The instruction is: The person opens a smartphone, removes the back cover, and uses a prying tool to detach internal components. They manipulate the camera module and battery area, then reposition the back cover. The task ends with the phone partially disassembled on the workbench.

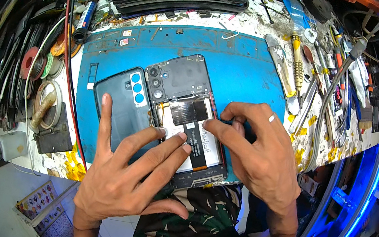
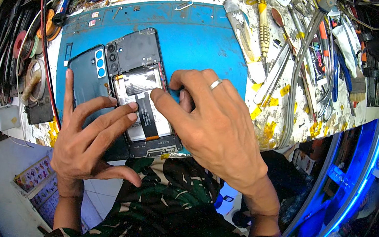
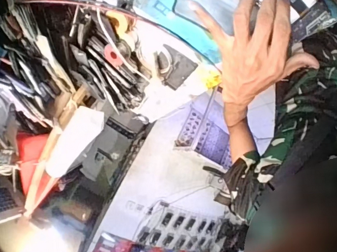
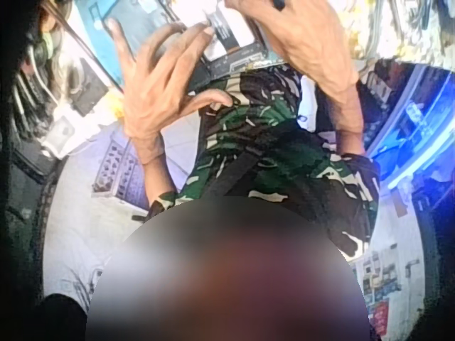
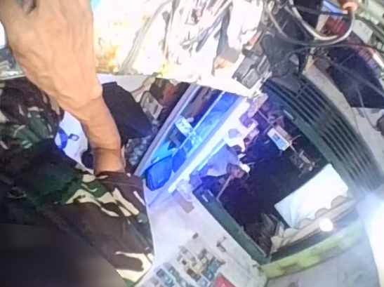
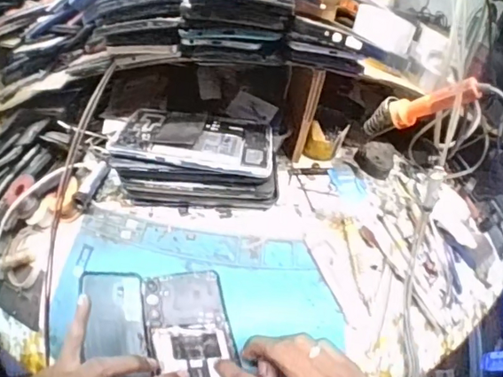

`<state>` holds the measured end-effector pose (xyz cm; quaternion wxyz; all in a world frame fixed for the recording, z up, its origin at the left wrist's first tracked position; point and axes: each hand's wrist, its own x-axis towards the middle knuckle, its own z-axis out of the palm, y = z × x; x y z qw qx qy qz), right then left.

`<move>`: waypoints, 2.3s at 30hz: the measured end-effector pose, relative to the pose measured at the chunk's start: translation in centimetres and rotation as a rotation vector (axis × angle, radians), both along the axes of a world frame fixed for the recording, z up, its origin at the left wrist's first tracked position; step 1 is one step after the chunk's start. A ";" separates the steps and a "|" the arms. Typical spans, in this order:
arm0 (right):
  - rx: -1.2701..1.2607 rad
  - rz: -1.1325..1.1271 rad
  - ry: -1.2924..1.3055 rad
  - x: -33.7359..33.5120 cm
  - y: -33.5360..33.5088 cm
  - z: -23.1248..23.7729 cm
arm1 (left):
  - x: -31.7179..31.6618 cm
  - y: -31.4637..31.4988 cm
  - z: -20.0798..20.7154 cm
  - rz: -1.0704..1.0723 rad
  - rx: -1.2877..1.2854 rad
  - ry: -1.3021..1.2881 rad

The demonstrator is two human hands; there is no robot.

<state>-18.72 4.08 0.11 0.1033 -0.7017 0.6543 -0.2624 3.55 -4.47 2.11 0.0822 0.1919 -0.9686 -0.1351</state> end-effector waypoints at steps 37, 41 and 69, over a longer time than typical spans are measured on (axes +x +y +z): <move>0.014 0.154 0.043 -2.0 -0.8 1.5 | -0.4 -1.0 0.6 -0.162 0.079 -0.092; -0.069 0.231 0.041 -1.8 -4.7 1.7 | -0.2 -0.3 0.3 -0.175 0.033 -0.080; -0.145 0.721 0.648 1.9 -12.0 4.8 | 0.3 -0.1 -1.3 -0.197 0.119 0.099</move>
